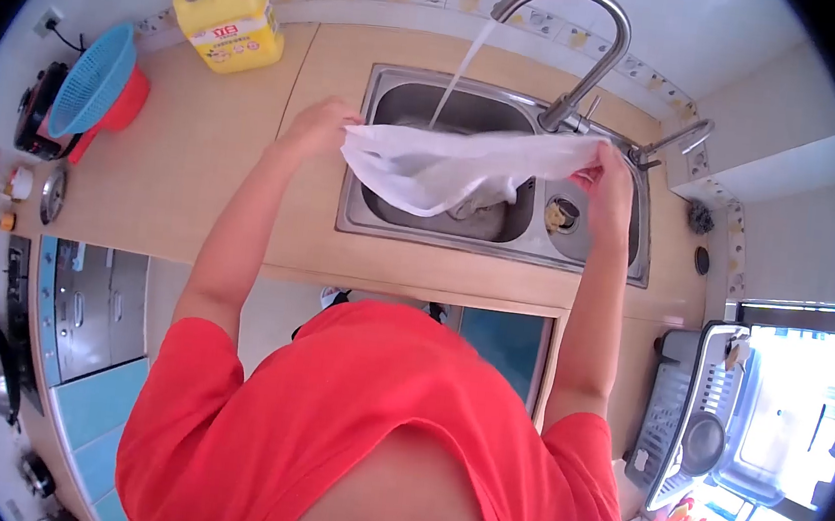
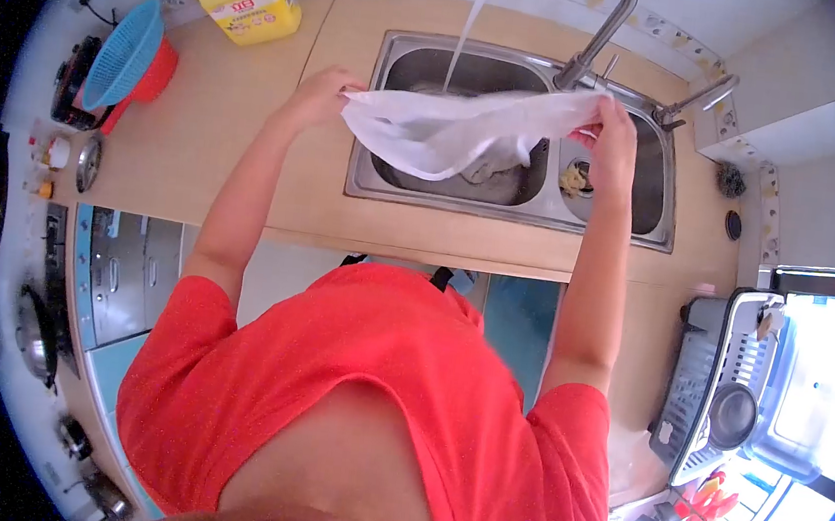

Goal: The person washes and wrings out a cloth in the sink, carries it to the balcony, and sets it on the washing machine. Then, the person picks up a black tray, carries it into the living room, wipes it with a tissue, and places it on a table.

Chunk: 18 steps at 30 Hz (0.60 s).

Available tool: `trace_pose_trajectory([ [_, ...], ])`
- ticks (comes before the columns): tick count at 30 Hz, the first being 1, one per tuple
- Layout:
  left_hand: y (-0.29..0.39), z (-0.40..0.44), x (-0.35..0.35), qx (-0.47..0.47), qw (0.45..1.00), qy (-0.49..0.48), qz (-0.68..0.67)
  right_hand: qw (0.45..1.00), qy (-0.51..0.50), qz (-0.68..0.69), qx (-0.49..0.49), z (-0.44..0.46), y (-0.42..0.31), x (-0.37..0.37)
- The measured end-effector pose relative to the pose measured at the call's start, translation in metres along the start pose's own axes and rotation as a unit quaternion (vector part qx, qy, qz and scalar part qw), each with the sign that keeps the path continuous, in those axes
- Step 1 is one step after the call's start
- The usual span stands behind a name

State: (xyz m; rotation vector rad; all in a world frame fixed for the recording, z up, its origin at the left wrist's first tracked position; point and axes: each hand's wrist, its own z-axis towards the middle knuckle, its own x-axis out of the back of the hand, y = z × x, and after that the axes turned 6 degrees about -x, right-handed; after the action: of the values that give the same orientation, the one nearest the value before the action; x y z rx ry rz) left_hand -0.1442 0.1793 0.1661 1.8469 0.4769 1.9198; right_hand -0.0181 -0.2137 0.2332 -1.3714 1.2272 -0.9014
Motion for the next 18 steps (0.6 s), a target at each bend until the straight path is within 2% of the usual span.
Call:
trace_pose_trajectory([
  [1,0.003,0.004,0.000,0.007,0.998,-0.043,-0.044,0.997,-0.034,0.073,-0.006,-0.001,-0.010,-0.006],
  [2,0.009,0.009,0.000,0.014,0.992,-0.085,-0.088,0.996,-0.032,0.084,-0.011,0.000,-0.018,-0.016],
  [4,0.044,0.010,-0.005,-0.059,0.977,-0.129,-0.159,0.994,-0.027,0.105,-0.018,0.001,-0.032,-0.042],
  [6,0.073,0.021,-0.042,-0.145,0.949,-0.006,-0.280,0.995,-0.091,0.031,-0.023,-0.011,-0.047,-0.072],
  [8,0.110,0.033,-0.059,-0.114,0.954,0.043,-0.273,0.986,-0.158,-0.041,-0.028,-0.015,-0.057,-0.086],
  [10,0.131,0.040,-0.046,-0.062,0.962,-0.026,-0.266,0.967,-0.228,-0.111,-0.033,-0.013,-0.064,-0.092],
  [11,0.138,0.041,-0.041,-0.037,0.963,-0.061,-0.262,0.966,-0.223,-0.125,-0.023,-0.014,-0.070,-0.088],
  [13,0.124,0.047,-0.043,-0.042,0.972,-0.014,-0.230,0.966,-0.210,-0.151,-0.003,-0.014,-0.081,-0.071],
  [16,0.084,0.059,-0.030,-0.010,0.980,0.095,-0.176,0.925,-0.275,-0.262,0.010,-0.016,-0.093,-0.030],
  [17,0.086,0.052,-0.014,0.004,0.962,0.167,-0.216,0.879,-0.301,-0.369,0.036,-0.021,-0.098,-0.020],
  [18,0.087,0.051,0.001,0.053,0.948,0.141,-0.281,0.862,-0.307,-0.402,0.046,-0.019,-0.091,-0.012],
])
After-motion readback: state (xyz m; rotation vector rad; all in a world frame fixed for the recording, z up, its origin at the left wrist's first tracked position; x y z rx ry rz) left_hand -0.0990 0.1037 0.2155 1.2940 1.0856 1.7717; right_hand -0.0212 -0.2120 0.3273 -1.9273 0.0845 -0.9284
